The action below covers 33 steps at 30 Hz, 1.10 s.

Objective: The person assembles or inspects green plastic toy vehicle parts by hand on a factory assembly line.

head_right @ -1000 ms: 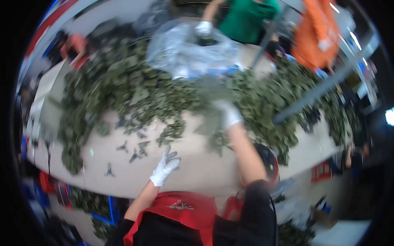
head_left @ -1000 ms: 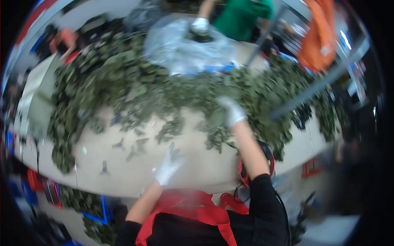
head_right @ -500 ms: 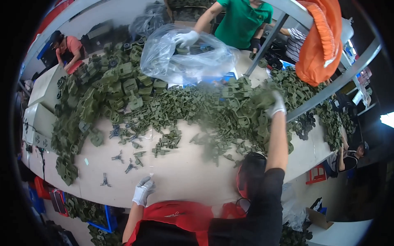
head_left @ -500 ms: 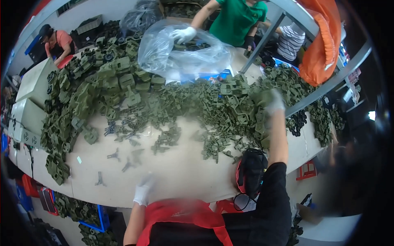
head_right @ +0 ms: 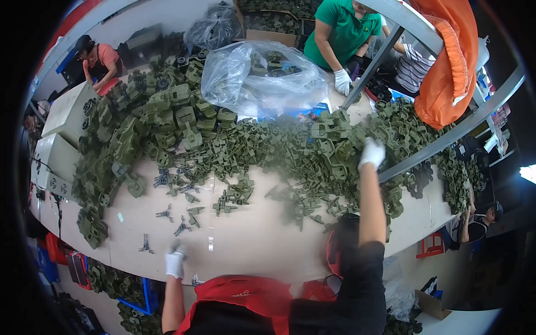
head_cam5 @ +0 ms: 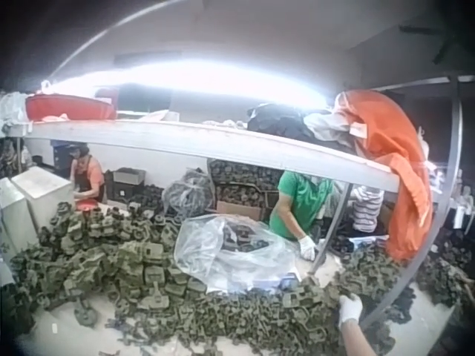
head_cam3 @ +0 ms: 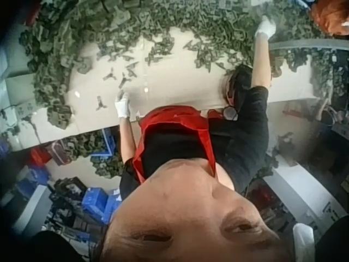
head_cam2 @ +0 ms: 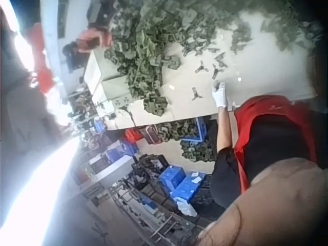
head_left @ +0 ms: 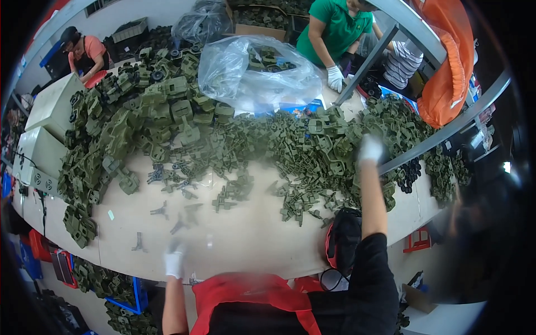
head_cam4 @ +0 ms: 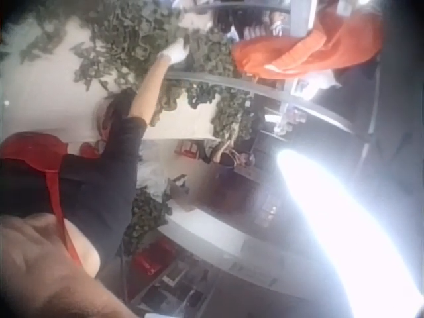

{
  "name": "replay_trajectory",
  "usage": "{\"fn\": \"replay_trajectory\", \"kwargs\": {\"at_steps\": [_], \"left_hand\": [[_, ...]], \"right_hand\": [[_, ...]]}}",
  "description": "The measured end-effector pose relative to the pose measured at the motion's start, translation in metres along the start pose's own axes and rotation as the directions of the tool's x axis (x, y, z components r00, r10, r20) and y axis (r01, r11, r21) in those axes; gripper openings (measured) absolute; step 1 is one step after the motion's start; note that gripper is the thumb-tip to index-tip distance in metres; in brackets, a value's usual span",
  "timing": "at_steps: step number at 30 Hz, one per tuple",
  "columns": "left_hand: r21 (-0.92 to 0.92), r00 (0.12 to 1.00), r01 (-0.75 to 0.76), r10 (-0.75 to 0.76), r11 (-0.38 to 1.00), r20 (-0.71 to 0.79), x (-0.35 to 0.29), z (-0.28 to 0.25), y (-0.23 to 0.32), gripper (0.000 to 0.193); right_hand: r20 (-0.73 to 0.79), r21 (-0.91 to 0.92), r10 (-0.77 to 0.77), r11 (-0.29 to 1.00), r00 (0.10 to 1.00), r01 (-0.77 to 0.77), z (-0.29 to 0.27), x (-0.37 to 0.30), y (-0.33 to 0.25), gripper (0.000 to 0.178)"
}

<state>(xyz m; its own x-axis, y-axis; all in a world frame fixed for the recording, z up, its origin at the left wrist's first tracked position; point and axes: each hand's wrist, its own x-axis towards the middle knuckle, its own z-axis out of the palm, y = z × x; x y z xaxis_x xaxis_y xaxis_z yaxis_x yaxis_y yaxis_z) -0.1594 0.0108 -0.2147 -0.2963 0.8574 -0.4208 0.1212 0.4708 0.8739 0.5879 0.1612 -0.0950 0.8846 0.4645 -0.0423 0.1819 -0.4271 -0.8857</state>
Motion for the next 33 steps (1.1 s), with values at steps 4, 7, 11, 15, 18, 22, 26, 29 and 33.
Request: {"fn": "replay_trajectory", "kwargs": {"at_steps": [4,7,11,15,18,22,26,29,33], "left_hand": [[0.74,0.719,-0.031,0.529,0.672,-0.45,0.102,-0.063,0.078,0.058],[0.725,0.63,0.317,0.435,0.612,-0.643,0.179,-0.147,0.085,0.081],[0.588,0.75,0.125,0.312,0.799,-0.583,0.251,-0.218,0.026,0.096],[0.639,0.928,0.193,0.073,0.745,-0.366,0.26,-0.153,0.064,0.095],[0.388,0.932,-0.09,0.215,0.917,-0.291,0.303,-0.188,0.002,0.086],[0.705,0.926,0.032,0.245,0.708,-0.288,0.274,-0.133,0.042,0.077],[0.417,0.89,-0.132,0.293,0.899,-0.349,0.27,-0.165,0.018,0.071],[0.521,0.859,-0.137,0.363,0.842,-0.36,0.228,-0.139,0.031,0.063],[0.762,0.822,0.047,0.408,0.646,-0.397,0.164,-0.116,0.037,0.057]], "right_hand": [[0.126,-0.014,-0.214,0.976,0.969,0.217,0.006,-0.184,-0.041,0.034],[0.352,-0.245,-0.518,0.753,0.78,0.611,0.034,-0.233,0.018,0.024],[0.677,-0.255,-0.225,0.821,0.701,0.51,0.019,-0.285,0.022,0.03],[0.636,-0.401,-0.109,0.799,0.764,0.448,-0.025,-0.278,0.053,0.029],[0.61,-0.486,-0.098,0.738,0.786,0.469,-0.03,-0.261,0.025,0.029],[0.339,-0.535,-0.165,0.776,0.926,0.333,-0.054,-0.204,0.01,0.03],[0.076,-0.737,-0.439,0.58,0.895,0.347,-0.054,-0.12,-0.048,0.036],[-0.084,-0.88,-0.425,0.455,0.901,0.133,-0.086,-0.042,-0.068,0.048],[-0.14,-0.937,-0.216,0.344,0.966,-0.059,-0.096,0.005,-0.074,0.052]]}}
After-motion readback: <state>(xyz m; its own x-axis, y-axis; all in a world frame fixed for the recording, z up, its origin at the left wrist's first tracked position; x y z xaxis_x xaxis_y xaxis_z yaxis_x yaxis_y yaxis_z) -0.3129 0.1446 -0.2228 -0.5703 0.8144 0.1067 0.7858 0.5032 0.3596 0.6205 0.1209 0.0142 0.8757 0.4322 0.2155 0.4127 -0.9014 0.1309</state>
